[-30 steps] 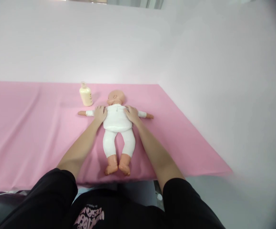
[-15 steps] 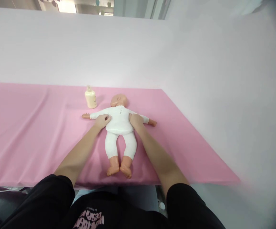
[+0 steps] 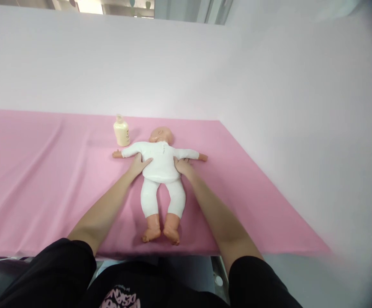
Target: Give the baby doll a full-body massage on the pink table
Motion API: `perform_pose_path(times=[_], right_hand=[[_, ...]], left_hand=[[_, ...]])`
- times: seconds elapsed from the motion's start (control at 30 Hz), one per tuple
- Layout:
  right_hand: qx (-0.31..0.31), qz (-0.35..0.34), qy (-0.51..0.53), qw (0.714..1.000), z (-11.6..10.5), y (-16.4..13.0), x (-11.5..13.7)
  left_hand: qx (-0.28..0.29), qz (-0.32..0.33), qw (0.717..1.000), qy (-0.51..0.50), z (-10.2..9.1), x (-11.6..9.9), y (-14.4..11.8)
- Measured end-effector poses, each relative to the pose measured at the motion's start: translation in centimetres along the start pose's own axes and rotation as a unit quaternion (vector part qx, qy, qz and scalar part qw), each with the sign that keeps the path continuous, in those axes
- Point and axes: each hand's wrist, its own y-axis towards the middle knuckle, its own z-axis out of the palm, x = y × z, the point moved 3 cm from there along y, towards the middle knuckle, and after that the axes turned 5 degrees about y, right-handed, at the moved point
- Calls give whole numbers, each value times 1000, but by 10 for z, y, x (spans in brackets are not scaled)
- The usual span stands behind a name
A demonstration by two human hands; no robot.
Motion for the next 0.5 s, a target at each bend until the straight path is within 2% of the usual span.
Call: perform_pose_path(times=[0.1,0.17,0.3,0.37,0.43,0.5], right_hand=[[29,-65,17,997,-3,-2,4],[36,-99,53,993,-6,-3,7],[42,-75,187,979,-7,-3,9],[58,-66,290,953,-4,-3,10],[97,-55,419,901,2,-5,12],[136,-32,508,850,7,-8,12]], left_hand=[[30,-29,987,-157,5,-10,-2],[41,-34,978,-202,6,-16,-2],[60,-54,967,-240,6,-19,4],[66,-80,951,-292,6,-18,8],[71,-101,931,-344,5,-19,10],[110,-119,900,-404,6,-23,7]])
